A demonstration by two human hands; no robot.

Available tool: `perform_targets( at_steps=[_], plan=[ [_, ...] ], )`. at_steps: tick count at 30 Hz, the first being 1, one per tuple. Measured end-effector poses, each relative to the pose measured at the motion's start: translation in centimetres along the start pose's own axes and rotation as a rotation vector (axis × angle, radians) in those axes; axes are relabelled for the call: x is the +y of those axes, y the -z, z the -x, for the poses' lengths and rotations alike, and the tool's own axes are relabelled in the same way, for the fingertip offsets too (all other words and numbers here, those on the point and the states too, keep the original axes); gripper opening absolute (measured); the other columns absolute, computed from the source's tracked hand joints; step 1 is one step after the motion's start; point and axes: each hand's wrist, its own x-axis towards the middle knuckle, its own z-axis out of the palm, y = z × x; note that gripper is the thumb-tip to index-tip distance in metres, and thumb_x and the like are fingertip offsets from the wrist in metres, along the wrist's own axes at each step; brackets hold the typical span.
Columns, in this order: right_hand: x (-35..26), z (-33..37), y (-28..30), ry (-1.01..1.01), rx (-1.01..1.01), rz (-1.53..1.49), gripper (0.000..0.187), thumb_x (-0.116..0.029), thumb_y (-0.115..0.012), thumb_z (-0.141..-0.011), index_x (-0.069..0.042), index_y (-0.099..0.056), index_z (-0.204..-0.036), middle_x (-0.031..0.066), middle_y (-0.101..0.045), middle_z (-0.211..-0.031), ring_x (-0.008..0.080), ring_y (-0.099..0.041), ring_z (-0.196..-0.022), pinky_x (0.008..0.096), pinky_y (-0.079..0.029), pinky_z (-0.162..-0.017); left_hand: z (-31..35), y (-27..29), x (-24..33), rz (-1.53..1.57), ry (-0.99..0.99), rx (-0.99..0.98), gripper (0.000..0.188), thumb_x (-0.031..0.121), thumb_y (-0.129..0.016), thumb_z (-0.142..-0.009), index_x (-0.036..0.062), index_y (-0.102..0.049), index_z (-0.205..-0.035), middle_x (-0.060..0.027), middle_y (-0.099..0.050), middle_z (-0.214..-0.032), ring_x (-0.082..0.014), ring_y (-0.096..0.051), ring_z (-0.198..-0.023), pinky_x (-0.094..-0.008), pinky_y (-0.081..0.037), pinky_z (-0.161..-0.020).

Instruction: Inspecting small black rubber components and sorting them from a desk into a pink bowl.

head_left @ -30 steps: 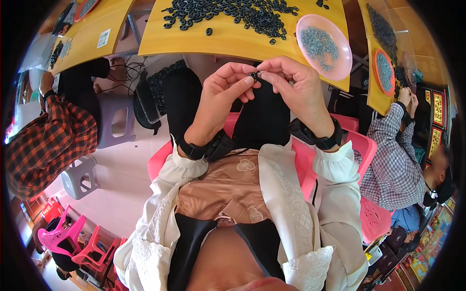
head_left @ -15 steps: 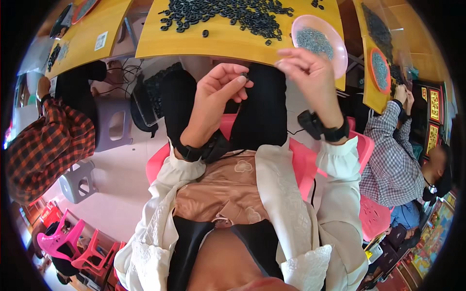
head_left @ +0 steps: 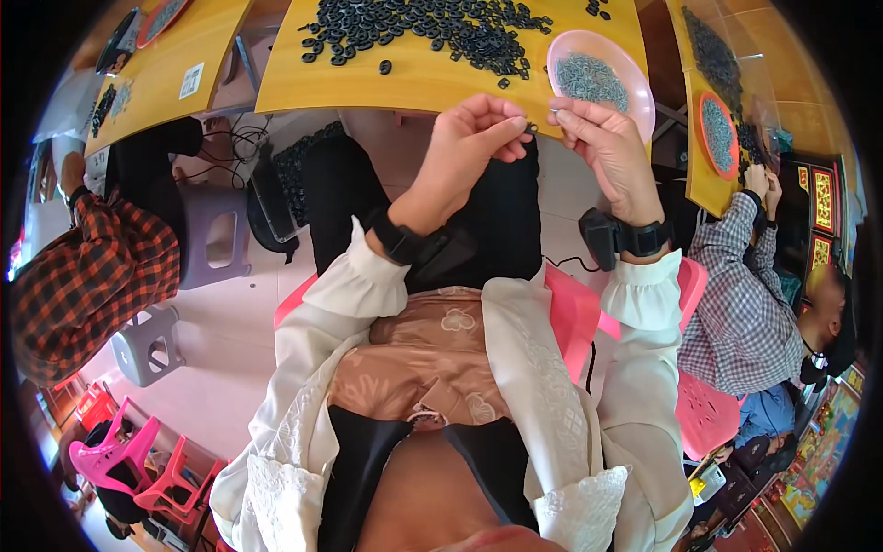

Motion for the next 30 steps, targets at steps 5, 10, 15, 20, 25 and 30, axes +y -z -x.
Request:
perform_targets(
  at_steps=[5, 10, 15, 20, 25, 30],
  plan=[
    [0.3, -0.8, -2.0, -0.019, -0.008, 0.008, 0.027, -0.010, -0.074, -0.100, 0.004, -0.075, -0.124, 0.0037, -0.076, -0.102, 0.0078, -0.059, -0.082, 0.0218, -0.049, -0.080, -0.8, -0.1, -0.5, -0.028, -0.059, 0.056, 0.015, 0.006, -0.070, -0.101, -0.0023, -0.071, -0.114, -0.0078, -0.076, -0.093, -0.0107, -0.071, -0.076, -0.0225, -0.056, -0.069],
    [1.3, -1.5, -3.6, 0.077, -0.032, 0.073, 0.026, -0.011, -0.074, -0.100, 0.001, -0.077, -0.122, 0.0016, -0.076, -0.103, 0.0061, -0.061, -0.084, 0.0218, -0.049, -0.080, -0.8, 0.4, -0.7, -0.019, -0.051, 0.127, 0.016, 0.006, -0.071, -0.102, -0.0037, -0.073, -0.113, -0.0077, -0.076, -0.095, -0.0110, -0.072, -0.077, -0.0222, -0.058, -0.071],
    [2.3, -1.7, -5.6, 0.111, 0.024, 0.057, 0.025, -0.012, -0.075, -0.099, 0.001, -0.076, -0.120, 0.0012, -0.076, -0.103, 0.0057, -0.062, -0.087, 0.0219, -0.049, -0.081, -0.7, 0.6, -1.2, 0.144, -0.021, 0.241, 0.015, 0.007, -0.071, -0.102, -0.0039, -0.073, -0.112, -0.0083, -0.076, -0.099, -0.0127, -0.073, -0.077, -0.0233, -0.061, -0.072],
    [2.1, -1.9, -6.4, 0.145, 0.055, 0.024, 0.022, -0.009, -0.076, -0.097, 0.000, -0.076, -0.117, 0.0022, -0.076, -0.103, 0.0069, -0.064, -0.088, 0.0228, -0.048, -0.081, -0.8, 1.1, -1.4, 0.094, -0.093, 0.249, 0.013, 0.006, -0.071, -0.102, -0.0036, -0.072, -0.110, -0.0074, -0.075, -0.097, -0.0122, -0.072, -0.074, -0.0231, -0.060, -0.069],
    [3.4, -2.0, -7.3, 0.215, 0.170, -0.119, 0.023, -0.003, -0.076, -0.095, 0.000, -0.075, -0.118, 0.0042, -0.075, -0.104, 0.0079, -0.065, -0.091, 0.0237, -0.048, -0.080, -1.0, 1.0, -1.5, 0.046, -0.139, 0.254, 0.011, 0.006, -0.072, -0.101, -0.0035, -0.072, -0.107, -0.0061, -0.073, -0.093, -0.0112, -0.071, -0.071, -0.0225, -0.058, -0.067],
    [4.6, -3.2, -7.8, 0.307, 0.281, -0.174, 0.022, -0.003, -0.076, -0.095, 0.001, -0.076, -0.116, 0.0040, -0.075, -0.104, 0.0087, -0.065, -0.091, 0.0231, -0.048, -0.081, -1.0, 0.9, -1.5, -0.028, -0.135, 0.275, 0.011, 0.007, -0.072, -0.101, -0.0038, -0.072, -0.105, -0.0056, -0.073, -0.090, -0.0110, -0.069, -0.067, -0.0223, -0.056, -0.064]
  ],
)
